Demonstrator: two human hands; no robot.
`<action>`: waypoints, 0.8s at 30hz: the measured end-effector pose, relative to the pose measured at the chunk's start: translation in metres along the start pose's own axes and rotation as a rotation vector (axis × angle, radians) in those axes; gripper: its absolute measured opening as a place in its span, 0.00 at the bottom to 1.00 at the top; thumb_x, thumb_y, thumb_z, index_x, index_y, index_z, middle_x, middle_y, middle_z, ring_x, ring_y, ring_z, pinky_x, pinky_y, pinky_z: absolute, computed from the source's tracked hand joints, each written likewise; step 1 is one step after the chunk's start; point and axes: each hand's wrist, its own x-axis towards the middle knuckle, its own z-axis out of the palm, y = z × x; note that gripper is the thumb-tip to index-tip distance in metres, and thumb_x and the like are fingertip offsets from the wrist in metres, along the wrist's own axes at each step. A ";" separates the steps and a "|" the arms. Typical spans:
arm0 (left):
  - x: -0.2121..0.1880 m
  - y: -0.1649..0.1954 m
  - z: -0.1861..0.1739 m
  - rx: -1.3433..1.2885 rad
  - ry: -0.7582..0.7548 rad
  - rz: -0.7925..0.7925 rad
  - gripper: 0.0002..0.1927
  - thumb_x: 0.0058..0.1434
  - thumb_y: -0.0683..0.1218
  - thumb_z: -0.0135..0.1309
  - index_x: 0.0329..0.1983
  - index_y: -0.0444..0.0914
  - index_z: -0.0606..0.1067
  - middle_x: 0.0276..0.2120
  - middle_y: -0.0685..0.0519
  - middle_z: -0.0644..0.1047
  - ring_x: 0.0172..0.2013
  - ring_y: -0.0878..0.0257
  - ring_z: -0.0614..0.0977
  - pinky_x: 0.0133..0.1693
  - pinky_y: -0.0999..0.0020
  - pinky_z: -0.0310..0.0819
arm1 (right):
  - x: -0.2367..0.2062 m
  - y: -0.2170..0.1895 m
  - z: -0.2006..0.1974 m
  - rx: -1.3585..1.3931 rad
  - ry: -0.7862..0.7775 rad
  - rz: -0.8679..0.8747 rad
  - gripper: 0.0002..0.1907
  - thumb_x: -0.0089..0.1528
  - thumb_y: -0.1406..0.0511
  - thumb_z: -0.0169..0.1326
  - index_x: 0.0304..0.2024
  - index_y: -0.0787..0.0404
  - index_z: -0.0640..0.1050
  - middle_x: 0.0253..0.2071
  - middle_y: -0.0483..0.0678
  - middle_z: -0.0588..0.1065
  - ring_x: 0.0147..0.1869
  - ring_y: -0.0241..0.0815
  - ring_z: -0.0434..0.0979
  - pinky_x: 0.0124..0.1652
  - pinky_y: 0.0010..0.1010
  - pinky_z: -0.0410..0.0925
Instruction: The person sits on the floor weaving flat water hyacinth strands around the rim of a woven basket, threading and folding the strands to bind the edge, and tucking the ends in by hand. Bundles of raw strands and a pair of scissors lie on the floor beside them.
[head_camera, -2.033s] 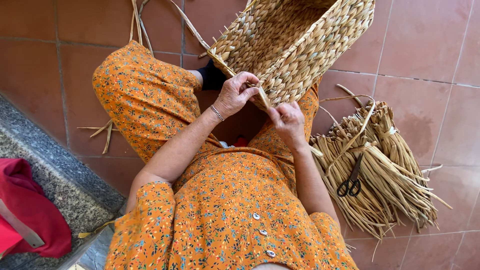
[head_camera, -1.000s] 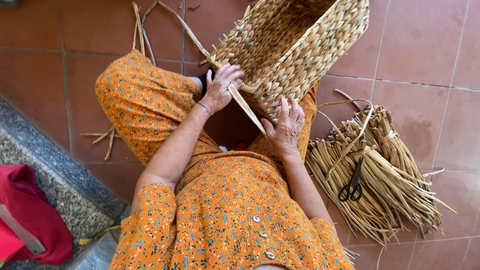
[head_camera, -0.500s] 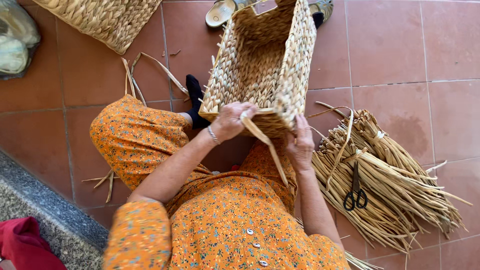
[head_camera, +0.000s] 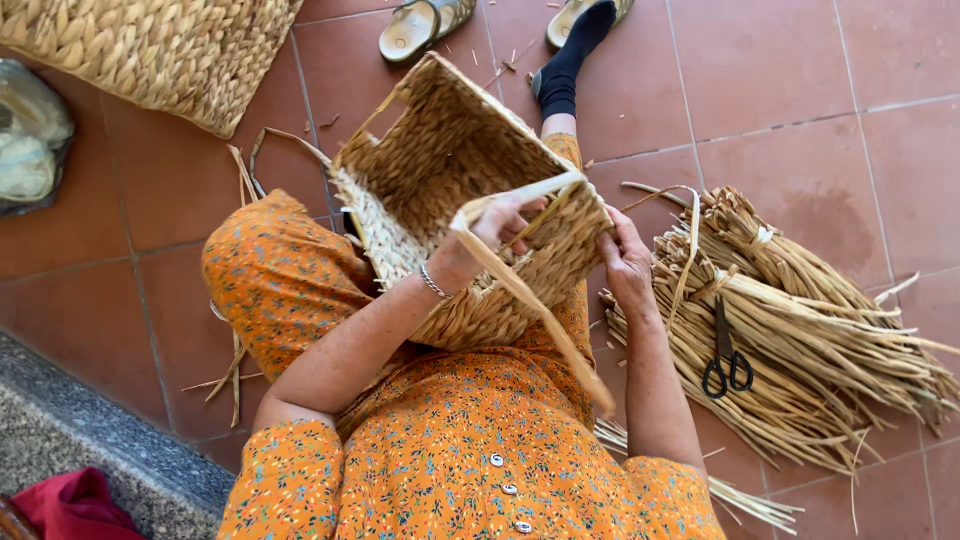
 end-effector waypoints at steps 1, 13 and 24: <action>0.002 -0.001 -0.005 -0.087 -0.016 0.022 0.23 0.69 0.50 0.42 0.53 0.29 0.78 0.51 0.48 0.82 0.30 0.62 0.83 0.38 0.68 0.80 | 0.003 0.002 0.001 -0.011 -0.005 0.000 0.22 0.71 0.69 0.49 0.69 0.59 0.70 0.52 0.49 0.76 0.52 0.37 0.74 0.53 0.29 0.70; 0.035 0.048 -0.096 -0.448 0.356 0.236 0.12 0.75 0.46 0.48 0.51 0.32 0.77 0.38 0.49 0.81 0.34 0.62 0.84 0.40 0.62 0.86 | 0.008 0.016 -0.009 0.009 -0.008 0.063 0.24 0.68 0.72 0.50 0.67 0.60 0.72 0.61 0.54 0.73 0.62 0.42 0.72 0.61 0.33 0.67; 0.036 0.102 -0.187 -0.018 0.777 0.592 0.43 0.68 0.34 0.60 0.71 0.40 0.42 0.33 0.42 0.83 0.25 0.58 0.83 0.29 0.62 0.85 | 0.027 -0.029 0.003 0.235 -0.016 -0.096 0.29 0.67 0.69 0.55 0.71 0.63 0.65 0.63 0.48 0.72 0.64 0.37 0.73 0.63 0.30 0.68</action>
